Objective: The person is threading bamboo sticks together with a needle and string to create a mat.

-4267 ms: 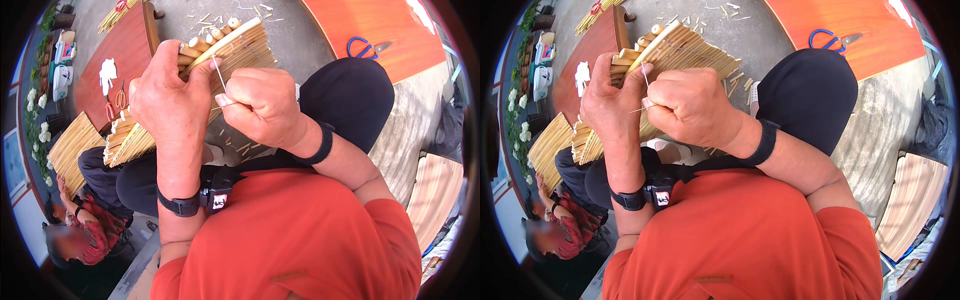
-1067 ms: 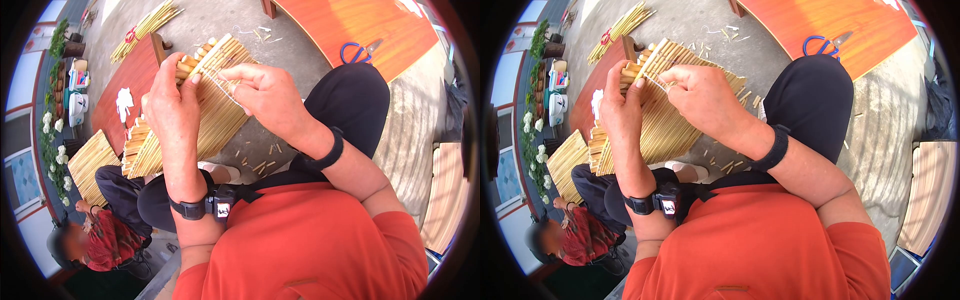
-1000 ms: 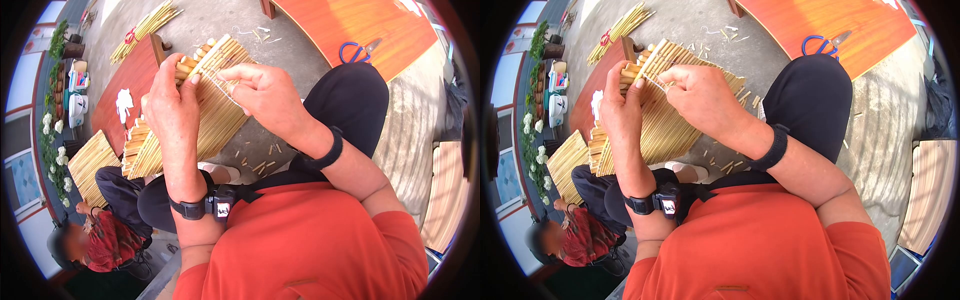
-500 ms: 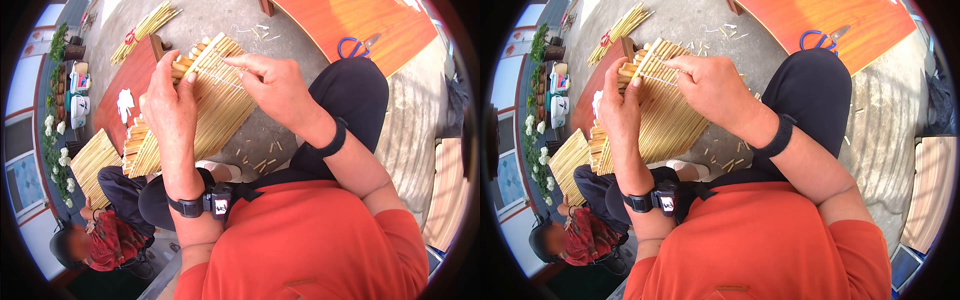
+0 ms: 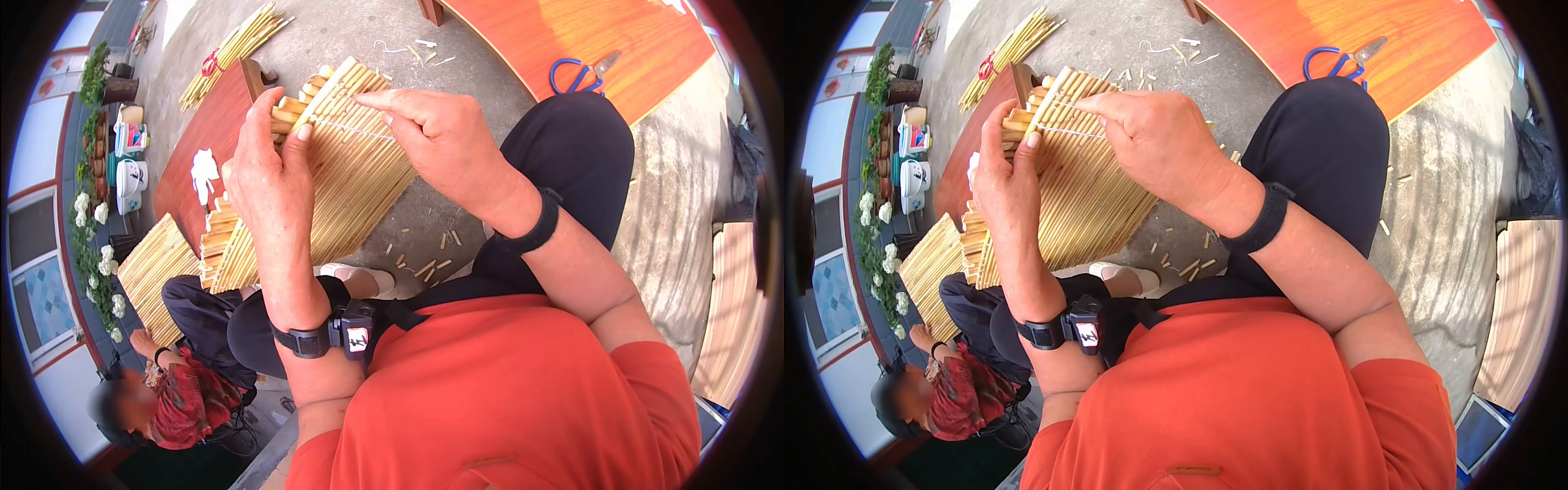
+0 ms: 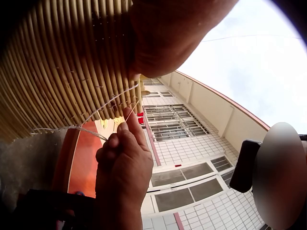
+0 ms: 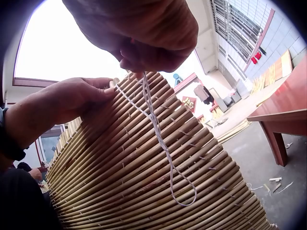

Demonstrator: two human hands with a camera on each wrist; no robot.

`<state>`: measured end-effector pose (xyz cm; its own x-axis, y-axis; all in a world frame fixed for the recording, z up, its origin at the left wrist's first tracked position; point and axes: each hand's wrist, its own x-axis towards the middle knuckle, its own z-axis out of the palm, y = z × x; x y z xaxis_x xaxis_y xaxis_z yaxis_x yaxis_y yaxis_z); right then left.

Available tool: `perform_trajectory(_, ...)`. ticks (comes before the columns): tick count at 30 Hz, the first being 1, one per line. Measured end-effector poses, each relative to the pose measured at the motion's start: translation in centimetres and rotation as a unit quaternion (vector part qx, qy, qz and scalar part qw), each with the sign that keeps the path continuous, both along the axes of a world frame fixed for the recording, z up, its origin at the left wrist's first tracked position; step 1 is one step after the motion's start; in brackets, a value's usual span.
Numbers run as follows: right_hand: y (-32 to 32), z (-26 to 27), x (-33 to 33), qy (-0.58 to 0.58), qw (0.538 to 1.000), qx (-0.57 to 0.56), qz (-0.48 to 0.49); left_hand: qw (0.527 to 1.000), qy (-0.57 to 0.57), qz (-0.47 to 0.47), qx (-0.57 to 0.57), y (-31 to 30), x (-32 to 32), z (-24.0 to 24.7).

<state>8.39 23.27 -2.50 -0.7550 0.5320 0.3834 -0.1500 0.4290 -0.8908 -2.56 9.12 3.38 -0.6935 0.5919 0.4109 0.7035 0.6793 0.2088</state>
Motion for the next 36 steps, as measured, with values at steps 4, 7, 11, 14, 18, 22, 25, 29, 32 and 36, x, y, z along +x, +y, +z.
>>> perform_trajectory(4,-0.1,-0.9,-0.2,0.031,0.997,0.063,0.031,1.000,0.011,-0.008,-0.011,0.0,0.1,0.1)
perform_trajectory(7,-0.8,0.2,0.2,0.054,0.998,0.013,0.030,1.000,-0.012,-0.014,0.013,-0.1,0.1,0.0)
perform_trajectory(11,-1.2,1.1,0.9,-0.026,0.999,-0.012,0.036,0.999,0.001,-0.015,0.034,0.0,0.5,-0.1)
perform_trajectory(14,-1.7,1.3,1.1,-0.021,0.999,-0.003,0.030,0.995,0.014,-0.047,0.088,-0.1,0.6,-0.4)
perform_trajectory(18,-2.3,1.2,1.1,-0.020,0.999,-0.019,0.026,0.990,-0.007,-0.071,0.123,0.0,0.5,-0.4)
perform_trajectory(22,-2.4,1.3,1.1,-0.015,0.999,-0.020,0.026,0.990,-0.047,-0.067,0.113,0.1,0.7,-0.1)
perform_trajectory(25,-2.4,1.3,1.1,-0.007,0.999,-0.019,0.025,0.990,-0.047,-0.069,0.114,0.1,0.6,-0.3)
perform_trajectory(29,-2.3,1.3,0.9,-0.012,1.000,-0.016,0.024,0.990,-0.039,-0.074,0.117,0.1,0.6,-0.3)
perform_trajectory(32,-2.3,1.4,1.0,-0.020,0.999,-0.032,0.030,0.991,-0.038,-0.067,0.107,0.1,0.6,-0.2)
perform_trajectory(36,-2.2,1.5,1.0,-0.015,0.999,-0.035,0.032,0.990,-0.045,-0.069,0.115,0.1,0.4,-0.3)
